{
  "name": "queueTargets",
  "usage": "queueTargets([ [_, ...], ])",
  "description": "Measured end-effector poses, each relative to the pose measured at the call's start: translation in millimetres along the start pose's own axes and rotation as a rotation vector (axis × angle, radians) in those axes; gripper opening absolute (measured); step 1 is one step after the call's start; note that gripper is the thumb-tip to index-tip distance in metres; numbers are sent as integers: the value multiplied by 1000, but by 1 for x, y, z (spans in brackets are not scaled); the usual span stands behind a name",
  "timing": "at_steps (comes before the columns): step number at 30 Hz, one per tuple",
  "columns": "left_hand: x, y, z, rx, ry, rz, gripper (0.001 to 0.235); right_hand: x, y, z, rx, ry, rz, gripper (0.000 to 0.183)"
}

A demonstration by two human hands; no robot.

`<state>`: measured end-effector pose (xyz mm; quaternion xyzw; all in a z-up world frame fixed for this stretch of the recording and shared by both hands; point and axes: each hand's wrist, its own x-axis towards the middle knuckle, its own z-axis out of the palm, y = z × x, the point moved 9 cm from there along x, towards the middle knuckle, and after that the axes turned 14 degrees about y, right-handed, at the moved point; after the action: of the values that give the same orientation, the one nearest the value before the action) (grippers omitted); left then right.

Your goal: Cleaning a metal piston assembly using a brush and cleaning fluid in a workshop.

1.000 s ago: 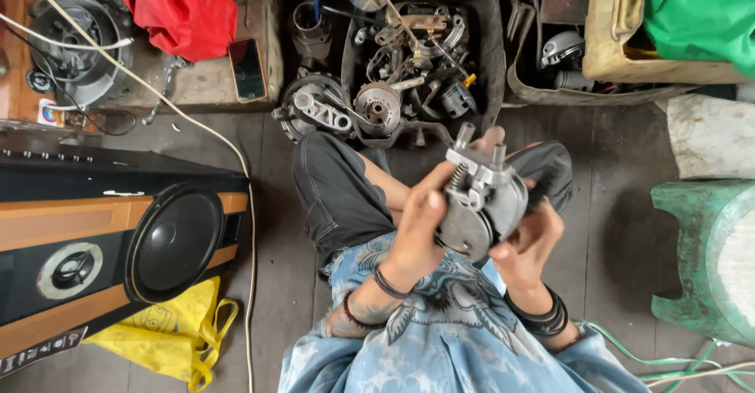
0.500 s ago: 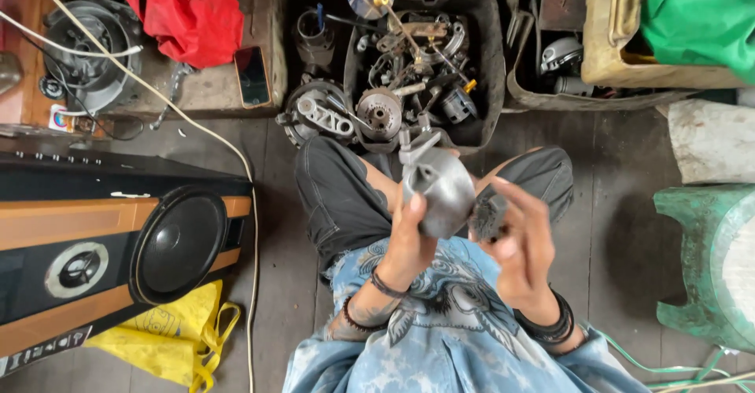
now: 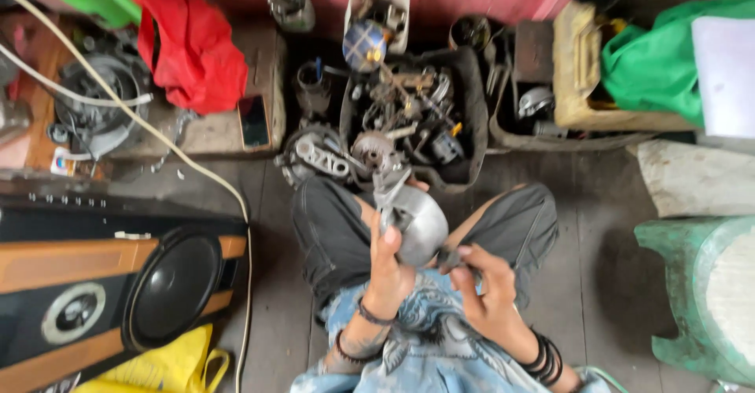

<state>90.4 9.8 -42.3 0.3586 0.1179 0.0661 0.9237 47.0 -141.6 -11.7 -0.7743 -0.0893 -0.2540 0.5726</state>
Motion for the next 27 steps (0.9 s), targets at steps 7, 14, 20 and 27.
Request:
queueTargets([
  [7,0,-12,-8,52,-44,83,76,20,-5,1,188,22,81,26],
  [14,1,20,-6,224,41,287,82,8,5,3,120,-3,-27,33],
  [20,5,20,-8,210,90,241,77,-8,24,6,8,12,29,27],
  [27,0,31,33,428,-114,246,71,57,-22,-15,129,22,-55,32],
])
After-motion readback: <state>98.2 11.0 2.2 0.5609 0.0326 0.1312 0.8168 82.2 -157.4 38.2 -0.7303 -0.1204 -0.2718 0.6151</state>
